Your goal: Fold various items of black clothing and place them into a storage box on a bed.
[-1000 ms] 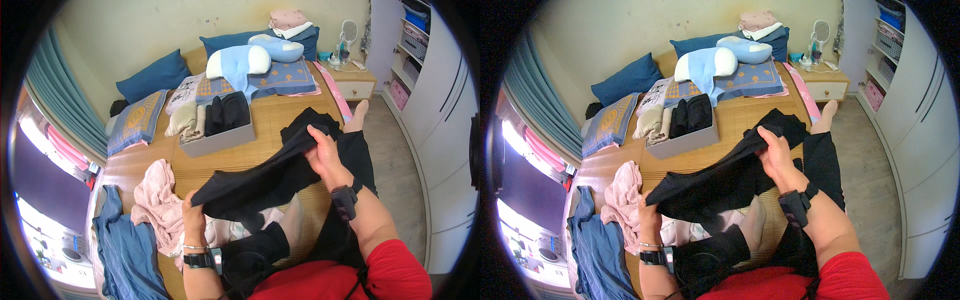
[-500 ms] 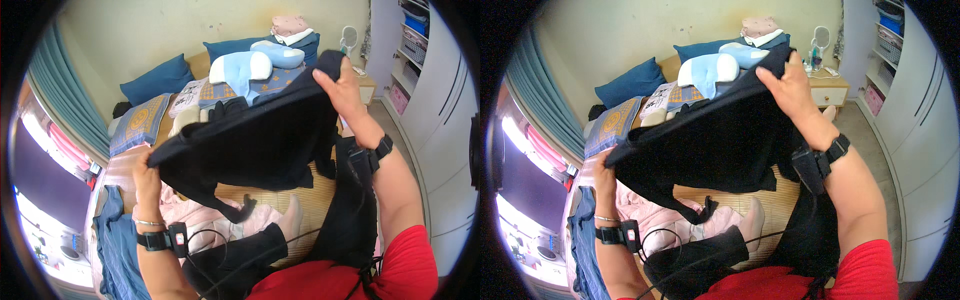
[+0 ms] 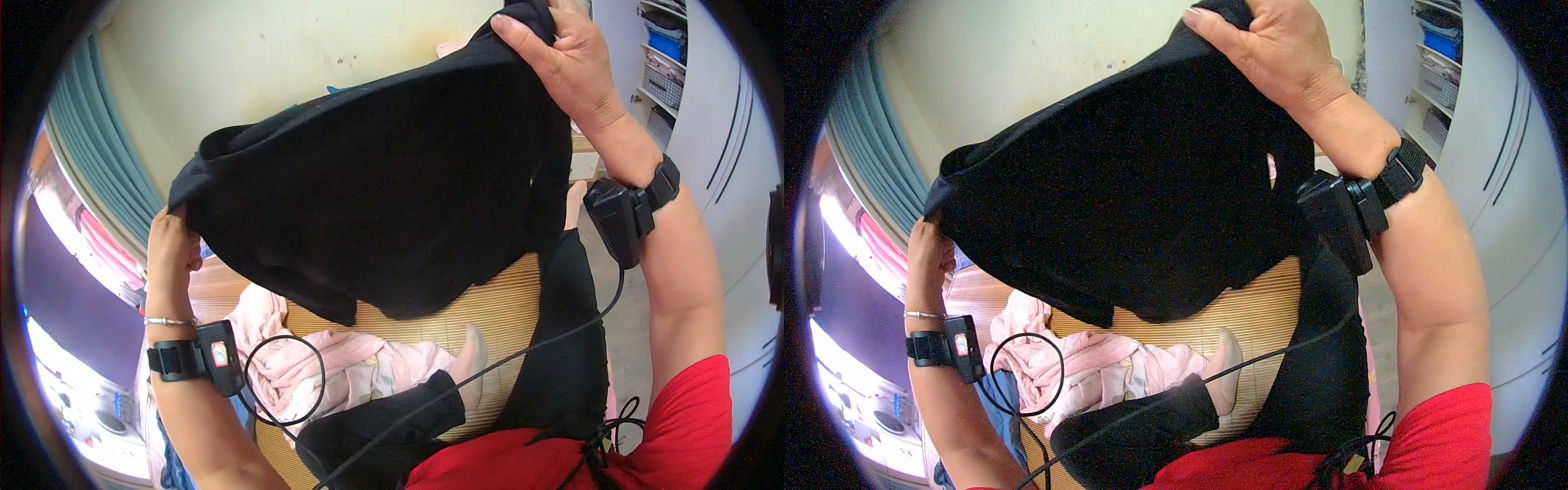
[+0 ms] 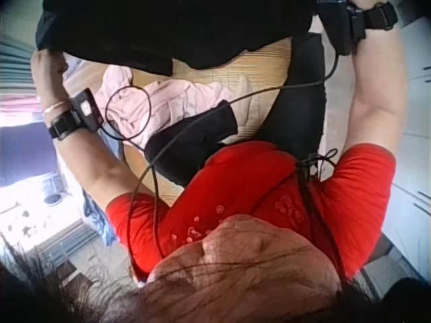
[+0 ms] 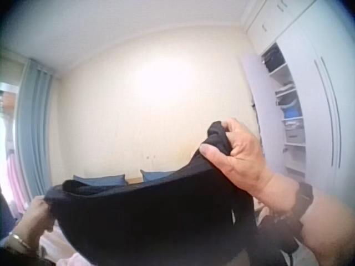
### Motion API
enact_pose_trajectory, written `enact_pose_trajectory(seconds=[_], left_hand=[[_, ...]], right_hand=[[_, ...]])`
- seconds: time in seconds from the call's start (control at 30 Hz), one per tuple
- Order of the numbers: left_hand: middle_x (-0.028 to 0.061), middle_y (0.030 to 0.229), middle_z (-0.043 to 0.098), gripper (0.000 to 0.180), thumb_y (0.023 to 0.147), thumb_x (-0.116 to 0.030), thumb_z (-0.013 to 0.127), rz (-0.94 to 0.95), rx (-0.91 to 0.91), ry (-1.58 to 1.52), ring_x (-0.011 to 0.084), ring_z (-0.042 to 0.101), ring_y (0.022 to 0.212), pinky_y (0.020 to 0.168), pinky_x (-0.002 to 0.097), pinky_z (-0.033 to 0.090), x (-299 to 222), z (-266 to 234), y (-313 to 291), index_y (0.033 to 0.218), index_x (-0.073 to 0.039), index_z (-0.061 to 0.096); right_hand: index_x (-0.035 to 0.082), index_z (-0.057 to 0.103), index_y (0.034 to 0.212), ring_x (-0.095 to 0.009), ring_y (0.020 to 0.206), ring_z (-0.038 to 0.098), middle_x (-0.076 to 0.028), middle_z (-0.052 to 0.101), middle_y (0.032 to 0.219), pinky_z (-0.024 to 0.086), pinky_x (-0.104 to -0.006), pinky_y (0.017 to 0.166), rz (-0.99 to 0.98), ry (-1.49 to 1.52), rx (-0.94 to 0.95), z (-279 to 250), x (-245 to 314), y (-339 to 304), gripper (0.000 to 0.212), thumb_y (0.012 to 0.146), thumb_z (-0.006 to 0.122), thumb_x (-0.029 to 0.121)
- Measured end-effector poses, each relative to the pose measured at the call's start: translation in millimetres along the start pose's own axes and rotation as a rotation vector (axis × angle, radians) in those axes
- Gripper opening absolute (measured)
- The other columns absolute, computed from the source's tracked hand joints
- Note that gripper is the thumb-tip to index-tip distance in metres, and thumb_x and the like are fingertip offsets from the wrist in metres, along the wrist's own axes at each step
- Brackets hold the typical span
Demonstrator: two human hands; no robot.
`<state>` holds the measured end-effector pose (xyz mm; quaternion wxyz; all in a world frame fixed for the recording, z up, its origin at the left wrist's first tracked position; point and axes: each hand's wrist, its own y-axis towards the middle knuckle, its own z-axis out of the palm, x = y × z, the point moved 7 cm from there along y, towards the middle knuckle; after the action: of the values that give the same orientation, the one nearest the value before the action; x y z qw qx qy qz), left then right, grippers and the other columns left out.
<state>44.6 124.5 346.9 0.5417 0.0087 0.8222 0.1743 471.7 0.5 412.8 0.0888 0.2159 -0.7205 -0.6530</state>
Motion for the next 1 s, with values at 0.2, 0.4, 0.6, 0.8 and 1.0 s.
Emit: enact_pose_trajectory(seconds=[0.2,0.4,0.6,0.8,1.0], left_hand=[[0.0049,0.073,0.059,0.021,0.091,-0.025,0.044,0.279,-0.016,-0.561,0.0134,0.054,0.058,0.049,0.0237,0.043,-11,-13,-14,0.093,-0.007,0.054],[0.0061,0.071,0.06,0.022,0.092,-0.03,0.044,0.172,0.188,-0.478,0.0172,0.057,0.059,0.052,0.0287,0.046,11,-3,-14,0.095,-0.01,0.053],[0.0149,0.082,0.064,0.026,0.092,-0.026,0.041,0.034,0.038,-0.617,0.0225,0.06,0.063,0.055,0.0317,0.048,13,5,-14,0.103,-0.006,0.052],[0.0107,0.075,0.063,0.025,0.092,-0.028,0.042,0.031,-0.002,-0.599,0.0196,0.059,0.06,0.053,0.0307,0.048,29,-12,-12,0.102,-0.008,0.054],[0.0027,0.066,0.054,0.02,0.089,-0.03,0.048,-0.078,-0.091,-0.578,0.0137,0.049,0.051,0.049,0.0255,0.041,67,-59,-2,0.092,-0.011,0.055]], right_hand=[[0.002,0.061,0.079,-0.006,0.066,0.052,0.0,0.059,0.075,0.043,-0.0195,0.059,0.502,0.814,-0.093,13,6,0,0.016,0.087,0.059,0.015],[0.0,0.058,0.096,-0.006,0.072,0.053,-0.001,0.059,0.081,0.045,-0.0203,0.065,0.546,0.833,-0.135,23,-2,-9,0.021,0.086,0.061,0.018],[-0.001,0.058,0.098,-0.006,0.076,0.054,-0.001,0.06,0.083,0.045,-0.0205,0.069,0.707,1.037,-0.013,39,-6,-16,0.022,0.086,0.059,0.018],[0.001,0.063,0.079,-0.007,0.065,0.055,0.0,0.061,0.074,0.044,-0.0193,0.06,0.607,0.946,0.05,25,23,3,0.02,0.086,0.06,0.02],[-0.001,0.066,0.085,-0.009,0.064,0.056,-0.004,0.063,0.079,0.045,-0.0187,0.061,0.775,1.037,0.449,26,73,23,0.021,0.083,0.064,0.019]])
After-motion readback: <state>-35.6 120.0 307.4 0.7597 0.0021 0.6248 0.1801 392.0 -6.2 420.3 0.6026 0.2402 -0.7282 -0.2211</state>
